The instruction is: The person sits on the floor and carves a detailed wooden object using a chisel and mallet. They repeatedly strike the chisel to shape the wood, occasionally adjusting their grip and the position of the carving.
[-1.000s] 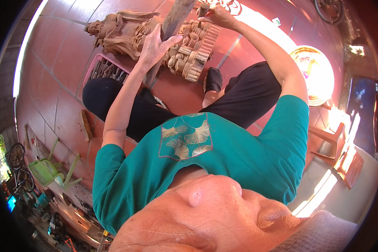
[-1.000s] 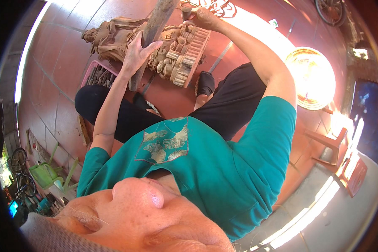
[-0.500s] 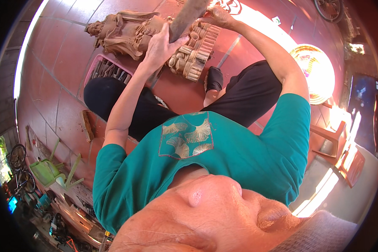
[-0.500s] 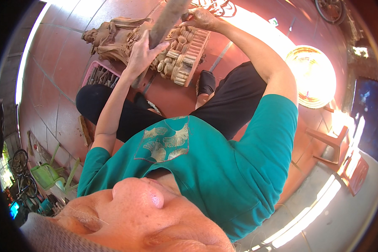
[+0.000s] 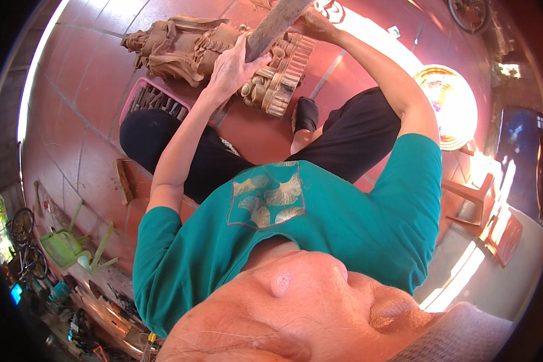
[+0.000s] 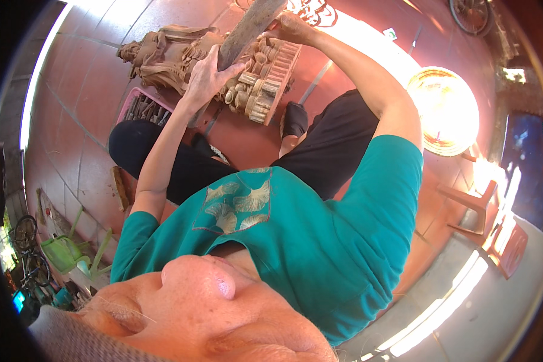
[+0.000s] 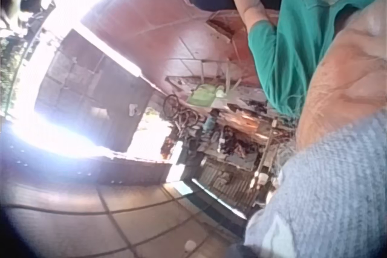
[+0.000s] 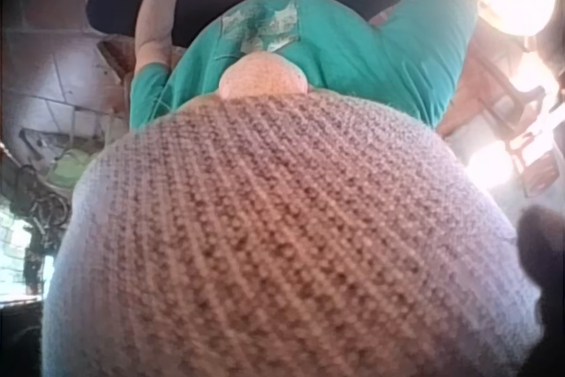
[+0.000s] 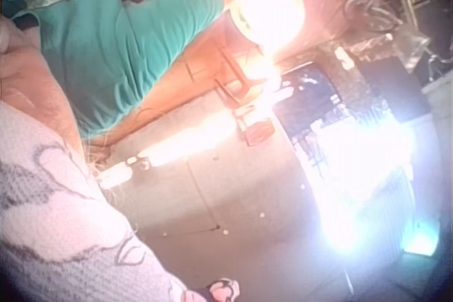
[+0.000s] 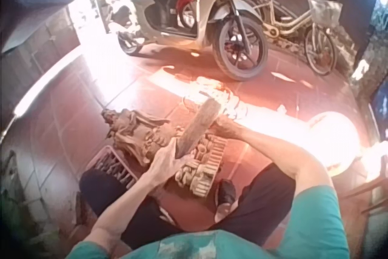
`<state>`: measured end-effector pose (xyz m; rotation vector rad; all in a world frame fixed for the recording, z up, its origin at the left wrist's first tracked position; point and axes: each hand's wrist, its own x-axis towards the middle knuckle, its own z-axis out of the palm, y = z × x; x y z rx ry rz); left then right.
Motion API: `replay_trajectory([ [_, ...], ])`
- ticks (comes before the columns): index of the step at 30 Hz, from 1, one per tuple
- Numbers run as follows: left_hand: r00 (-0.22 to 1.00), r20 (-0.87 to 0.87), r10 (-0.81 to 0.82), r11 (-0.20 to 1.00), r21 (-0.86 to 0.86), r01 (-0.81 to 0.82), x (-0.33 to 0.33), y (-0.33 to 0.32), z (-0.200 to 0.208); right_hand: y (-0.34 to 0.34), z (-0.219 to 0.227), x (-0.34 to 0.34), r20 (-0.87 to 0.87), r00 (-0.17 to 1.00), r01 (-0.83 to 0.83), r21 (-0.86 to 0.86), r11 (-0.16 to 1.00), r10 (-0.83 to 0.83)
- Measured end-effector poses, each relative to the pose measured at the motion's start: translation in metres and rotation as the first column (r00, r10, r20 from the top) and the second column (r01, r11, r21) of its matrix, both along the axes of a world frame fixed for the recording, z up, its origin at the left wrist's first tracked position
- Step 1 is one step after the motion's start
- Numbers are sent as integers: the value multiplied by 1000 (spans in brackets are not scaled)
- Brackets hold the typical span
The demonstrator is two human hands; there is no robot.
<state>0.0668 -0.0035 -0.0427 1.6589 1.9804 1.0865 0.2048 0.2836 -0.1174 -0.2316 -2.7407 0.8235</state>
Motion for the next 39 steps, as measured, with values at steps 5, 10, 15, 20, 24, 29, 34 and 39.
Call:
replay_trajectory([
  [5, 998, 31, 54, 998, 11, -55, -1, -9, 9, 7, 16, 12, -92, 987, -151, -189, 970, 135],
  [10, 997, 11, 76, 997, -13, -76, -4, -12, 11, 8, 18, 21, -136, 984, -135, -154, 979, 114],
  [15, 998, 19, 58, 998, 35, -58, -3, -8, 8, 0, 16, 16, -86, 995, -67, -187, 980, 52],
  [20, 997, 67, 31, 998, 57, -35, -1, -6, 8, 2, 9, 15, -72, 997, -22, -67, 997, 17],
  [24, 997, 79, 17, 991, 132, -28, 5, -9, 10, -10, 18, 16, -118, 993, -38, -154, 987, 20],
  [29, 998, -15, -59, 998, -5, 59, 2, -1, 0, -5, 4, 13, 3, 1000, 12, 5, 1000, -12],
  [34, 1000, -11, 15, 997, 76, -14, 9, -9, 10, -29, 44, 20, 76, 997, 13, 7, 1000, -13],
  [39, 999, -26, 30, 990, 142, -26, 12, -7, 9, -23, 34, 16, 8, 1000, -26, 38, 999, 25],
])
